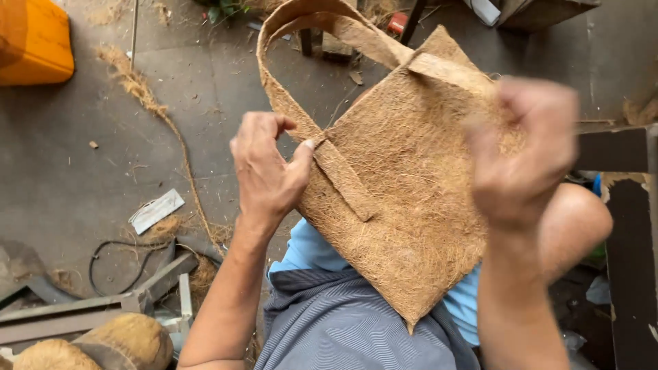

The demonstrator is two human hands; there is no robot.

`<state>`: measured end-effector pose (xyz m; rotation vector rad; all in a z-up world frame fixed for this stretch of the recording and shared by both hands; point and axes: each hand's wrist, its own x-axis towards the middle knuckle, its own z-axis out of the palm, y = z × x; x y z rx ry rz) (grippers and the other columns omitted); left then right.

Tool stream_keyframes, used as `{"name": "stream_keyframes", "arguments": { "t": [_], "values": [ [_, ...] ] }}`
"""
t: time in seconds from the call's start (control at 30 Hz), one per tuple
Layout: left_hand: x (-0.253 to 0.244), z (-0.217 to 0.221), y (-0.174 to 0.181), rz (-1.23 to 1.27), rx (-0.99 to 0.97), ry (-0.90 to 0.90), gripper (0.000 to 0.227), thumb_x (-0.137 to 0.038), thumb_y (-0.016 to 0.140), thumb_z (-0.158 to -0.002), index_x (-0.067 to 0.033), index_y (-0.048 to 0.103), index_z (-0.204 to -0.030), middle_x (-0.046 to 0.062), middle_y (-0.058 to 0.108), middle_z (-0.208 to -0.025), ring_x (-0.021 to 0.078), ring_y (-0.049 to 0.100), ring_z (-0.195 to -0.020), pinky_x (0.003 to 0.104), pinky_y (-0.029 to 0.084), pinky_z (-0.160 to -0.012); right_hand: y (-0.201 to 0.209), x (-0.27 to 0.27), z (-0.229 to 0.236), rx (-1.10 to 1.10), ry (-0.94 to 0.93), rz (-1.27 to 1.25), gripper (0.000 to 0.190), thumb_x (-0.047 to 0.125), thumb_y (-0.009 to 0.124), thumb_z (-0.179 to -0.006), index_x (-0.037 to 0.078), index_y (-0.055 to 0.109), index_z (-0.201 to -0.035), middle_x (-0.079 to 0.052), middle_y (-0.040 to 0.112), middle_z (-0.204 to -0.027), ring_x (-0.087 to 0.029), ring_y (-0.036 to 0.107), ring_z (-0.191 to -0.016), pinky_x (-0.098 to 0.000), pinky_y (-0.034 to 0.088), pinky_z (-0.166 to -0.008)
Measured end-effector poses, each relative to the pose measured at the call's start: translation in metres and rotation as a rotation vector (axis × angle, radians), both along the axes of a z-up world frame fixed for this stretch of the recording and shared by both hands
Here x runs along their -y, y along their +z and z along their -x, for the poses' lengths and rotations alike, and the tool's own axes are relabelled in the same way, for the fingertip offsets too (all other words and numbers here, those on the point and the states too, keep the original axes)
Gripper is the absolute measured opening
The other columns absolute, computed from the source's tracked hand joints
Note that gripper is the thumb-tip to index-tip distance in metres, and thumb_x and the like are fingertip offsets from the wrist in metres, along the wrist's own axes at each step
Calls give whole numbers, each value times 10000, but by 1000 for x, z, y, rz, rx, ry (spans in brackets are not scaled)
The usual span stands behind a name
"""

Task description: Attaching and aligning handles to a bag made of natural coconut fiber

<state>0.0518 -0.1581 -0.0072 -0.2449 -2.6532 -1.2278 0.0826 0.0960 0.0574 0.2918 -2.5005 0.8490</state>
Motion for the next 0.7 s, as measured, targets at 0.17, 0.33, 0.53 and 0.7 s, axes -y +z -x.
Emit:
{"name": "stream_keyframes", "arguments": {
  "t": [0.17,0.33,0.53,0.7],
  "values": [
    [-42,26,45,150,-108,-185,220,-182,647,-894,-27,627,-1049,137,632,-1015,247,596,-913,417,480,-843,-32,-58,66,721,-280,6,422,254,662,-1007,-3,587,-1332,-101,696,-880,-183,651,-666,-309,524,-515],
    [-109,78,20,184,171,-218,223,-238,630,-915,-45,596,-1022,116,654,-978,252,660,-855,448,551,-783,-53,-41,65,735,-292,357,153,153,729,-926,75,718,-1057,19,630,-754,-35,488,-556,-180,373,-451],
    [-131,97,-35,98,131,-152,85,-162,605,-936,-88,639,-911,45,615,-854,164,618,-741,360,593,-726,-62,-33,55,730,-315,532,42,61,691,-931,67,660,-905,14,597,-715,-52,486,-538,-192,402,-457],
    [-128,90,-42,26,21,-127,125,-128,593,-935,-61,650,-846,45,626,-773,157,617,-661,346,587,-644,-61,-29,53,806,-369,549,83,36,692,-921,76,639,-872,-5,600,-730,-62,504,-515,-185,432,-415]
  ]
}}
